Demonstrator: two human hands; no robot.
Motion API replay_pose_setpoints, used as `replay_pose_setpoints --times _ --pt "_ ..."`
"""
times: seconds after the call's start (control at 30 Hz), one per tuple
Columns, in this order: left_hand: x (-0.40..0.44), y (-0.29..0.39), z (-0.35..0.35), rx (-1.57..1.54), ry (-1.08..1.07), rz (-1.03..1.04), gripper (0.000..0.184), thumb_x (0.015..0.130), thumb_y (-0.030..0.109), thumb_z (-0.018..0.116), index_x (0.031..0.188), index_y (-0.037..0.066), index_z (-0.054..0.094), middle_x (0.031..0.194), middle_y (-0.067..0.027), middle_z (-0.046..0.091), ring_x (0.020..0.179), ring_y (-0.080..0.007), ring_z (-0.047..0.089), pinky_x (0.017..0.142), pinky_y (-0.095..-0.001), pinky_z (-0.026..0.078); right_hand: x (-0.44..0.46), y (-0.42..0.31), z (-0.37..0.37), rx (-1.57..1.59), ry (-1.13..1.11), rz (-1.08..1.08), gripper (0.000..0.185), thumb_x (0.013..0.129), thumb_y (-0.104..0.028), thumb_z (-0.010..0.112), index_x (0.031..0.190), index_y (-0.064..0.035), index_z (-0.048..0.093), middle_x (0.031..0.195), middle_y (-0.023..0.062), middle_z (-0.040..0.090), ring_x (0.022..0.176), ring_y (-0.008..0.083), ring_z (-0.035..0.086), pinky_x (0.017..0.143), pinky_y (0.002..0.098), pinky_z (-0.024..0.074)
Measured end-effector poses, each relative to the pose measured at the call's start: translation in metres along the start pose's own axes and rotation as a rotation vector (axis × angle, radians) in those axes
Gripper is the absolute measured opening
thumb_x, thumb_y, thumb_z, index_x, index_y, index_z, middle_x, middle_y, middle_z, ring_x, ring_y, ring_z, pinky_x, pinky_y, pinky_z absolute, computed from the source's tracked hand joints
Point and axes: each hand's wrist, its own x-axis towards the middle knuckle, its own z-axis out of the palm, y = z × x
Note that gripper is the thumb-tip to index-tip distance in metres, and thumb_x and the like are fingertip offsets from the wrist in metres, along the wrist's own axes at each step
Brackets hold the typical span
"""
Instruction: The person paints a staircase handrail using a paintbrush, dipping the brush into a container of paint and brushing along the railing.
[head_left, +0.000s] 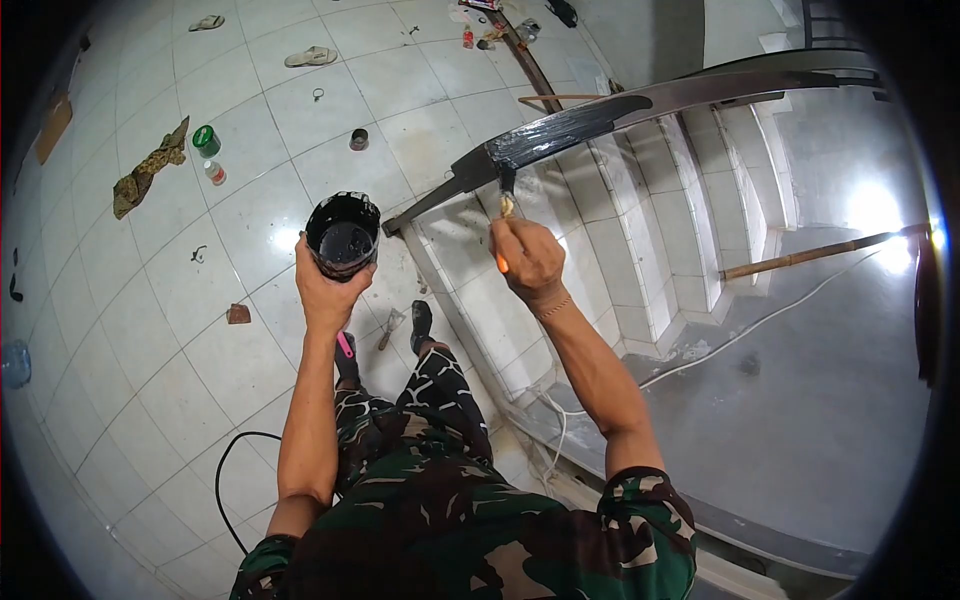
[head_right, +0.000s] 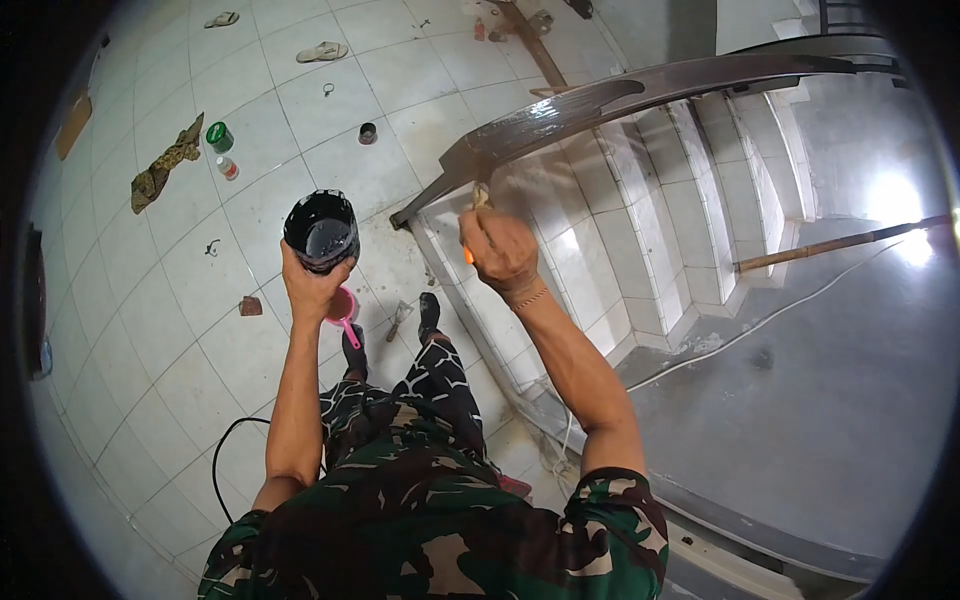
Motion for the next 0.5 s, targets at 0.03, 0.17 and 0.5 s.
replay_pose_setpoints --times 0.03,0.17,0.5 --pt "0.0 0.0 -0.001 0.0 0.004 -0.007 0.073 0.055 0.015 0.079 0.117 0.0 0.044 0.104 -0.0144 0.055 0.094 -0.0249 0.057 0.082 -0.0328 0.046 0.001 0.003 -0.004 -0.056 0.043 0.029 0.02 0.07 -0.006 0.069 0.09 -0.0052 0.065 0.078 0.0068 0.061 0.065 0.0202 0.059 0.053 0.0292 0.0475" --pt "-0.001 -0.002 -0.006 0.03 0.022 0.016 0.073 0.054 0.016 0.08 0.117 0.0 0.044 0.104 -0.0148 0.056 0.093 -0.0256 0.057 0.082 -0.033 0.046 0.011 0.059 -0.014 -0.319 0.199 0.136 0.02 0.074 -0.007 0.07 0.093 -0.0047 0.064 0.076 0.0089 0.059 0.062 0.0211 0.057 0.048 0.0303 0.0456" --pt "-0.003 -0.012 -0.009 0.013 0.033 0.034 0.075 0.055 0.017 0.081 0.117 -0.001 0.043 0.104 -0.0154 0.055 0.095 -0.0262 0.057 0.083 -0.0335 0.045 0.012 -0.01 -0.01 0.052 -0.001 0.005 0.02 0.07 -0.005 0.07 0.09 -0.006 0.064 0.071 0.0066 0.057 0.06 0.0212 0.058 0.049 0.03 0.0463"
